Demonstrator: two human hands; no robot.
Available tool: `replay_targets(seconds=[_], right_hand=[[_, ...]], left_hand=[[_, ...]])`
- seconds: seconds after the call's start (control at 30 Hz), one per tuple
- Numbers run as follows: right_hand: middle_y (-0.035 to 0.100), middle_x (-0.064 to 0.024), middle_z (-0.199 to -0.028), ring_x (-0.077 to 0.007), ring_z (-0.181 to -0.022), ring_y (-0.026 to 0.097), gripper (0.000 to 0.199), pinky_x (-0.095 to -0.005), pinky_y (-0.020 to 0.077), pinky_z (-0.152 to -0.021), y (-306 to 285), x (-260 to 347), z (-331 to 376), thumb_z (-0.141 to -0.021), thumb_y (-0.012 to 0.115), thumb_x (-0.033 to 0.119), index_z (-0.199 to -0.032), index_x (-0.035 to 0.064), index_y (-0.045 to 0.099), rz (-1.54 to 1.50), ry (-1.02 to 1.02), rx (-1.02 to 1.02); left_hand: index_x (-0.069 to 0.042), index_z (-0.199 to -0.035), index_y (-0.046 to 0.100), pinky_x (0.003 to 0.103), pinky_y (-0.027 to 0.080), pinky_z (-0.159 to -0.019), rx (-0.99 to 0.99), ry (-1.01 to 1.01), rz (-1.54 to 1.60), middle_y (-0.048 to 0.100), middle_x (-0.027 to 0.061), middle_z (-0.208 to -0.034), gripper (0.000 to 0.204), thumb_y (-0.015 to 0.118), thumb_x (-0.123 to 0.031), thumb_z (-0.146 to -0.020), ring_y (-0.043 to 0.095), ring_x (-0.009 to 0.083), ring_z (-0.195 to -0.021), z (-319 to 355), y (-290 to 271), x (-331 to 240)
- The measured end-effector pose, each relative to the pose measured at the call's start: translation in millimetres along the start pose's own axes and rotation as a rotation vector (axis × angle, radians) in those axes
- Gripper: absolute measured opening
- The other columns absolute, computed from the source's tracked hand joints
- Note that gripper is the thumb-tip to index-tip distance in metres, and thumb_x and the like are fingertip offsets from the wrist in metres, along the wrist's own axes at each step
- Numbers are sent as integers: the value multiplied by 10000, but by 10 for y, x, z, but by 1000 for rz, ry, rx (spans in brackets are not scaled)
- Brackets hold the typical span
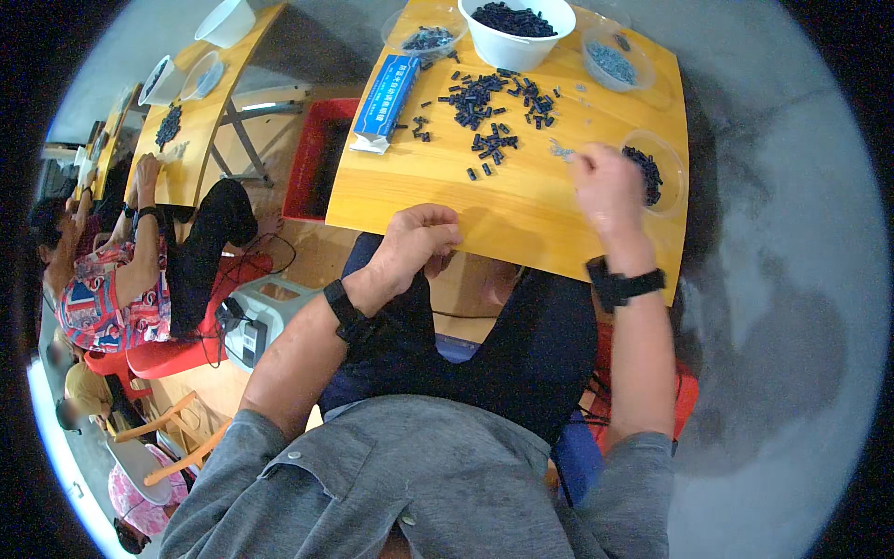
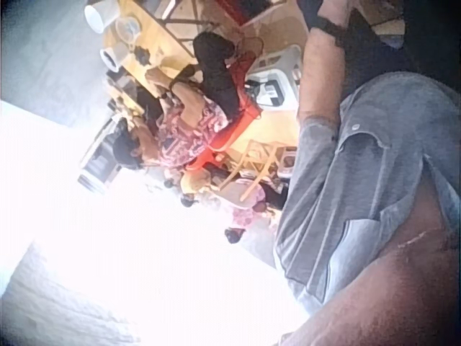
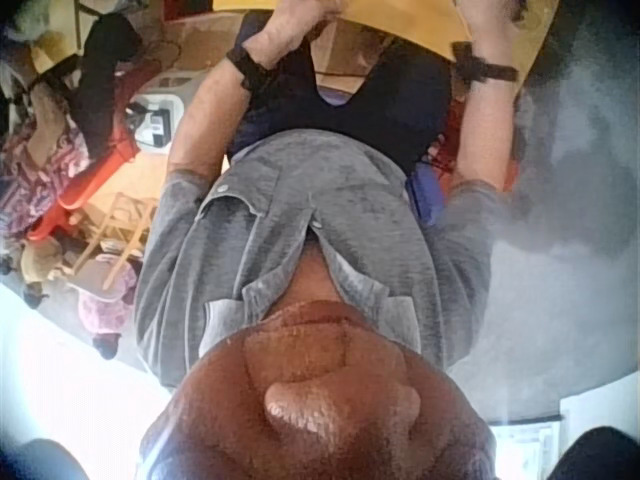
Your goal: Assembling small plastic components by hand in a manufacturing environment.
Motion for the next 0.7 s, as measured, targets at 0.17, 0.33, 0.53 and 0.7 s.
replay_targets(seconds=[0.17,0.33,0.53,0.7], right_hand=[[611,-182,-756,-353,-736,607,124,-416,475,-646,706,220,150,-790,611,150,-794,26,616,-167,-18,134],[618,-172,-776,-346,-762,611,140,-431,483,-675,916,338,132,-781,629,170,-788,31,624,-101,56,153],[626,-156,-797,-346,-766,611,160,-443,484,-672,972,403,79,-777,639,204,-787,44,633,5,73,152],[626,-154,-772,-368,-742,598,133,-444,482,-652,1034,349,68,-766,640,184,-774,52,628,32,31,130]], left_hand=[[15,-989,572,248,400,-399,-42,88,59,553,52,-705,214,626,-62,-798,501,116,-501,-127,-70,91],[20,-1005,570,249,417,-409,22,10,64,567,42,-723,231,631,-57,-796,527,106,-580,-74,-66,80],[14,-1013,570,247,424,-411,13,-4,87,591,48,-735,217,612,-69,-817,528,100,-573,-56,-86,65],[10,-1038,567,236,420,-408,20,-9,110,605,50,-755,230,600,-81,-829,524,91,-560,-72,-94,99]])
Point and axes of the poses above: each hand's wrist, its own z-axis away from the middle knuckle, its own y-axis out of the palm, x = y × z, the point moved 5 cm from there along -z, towards the middle knuckle
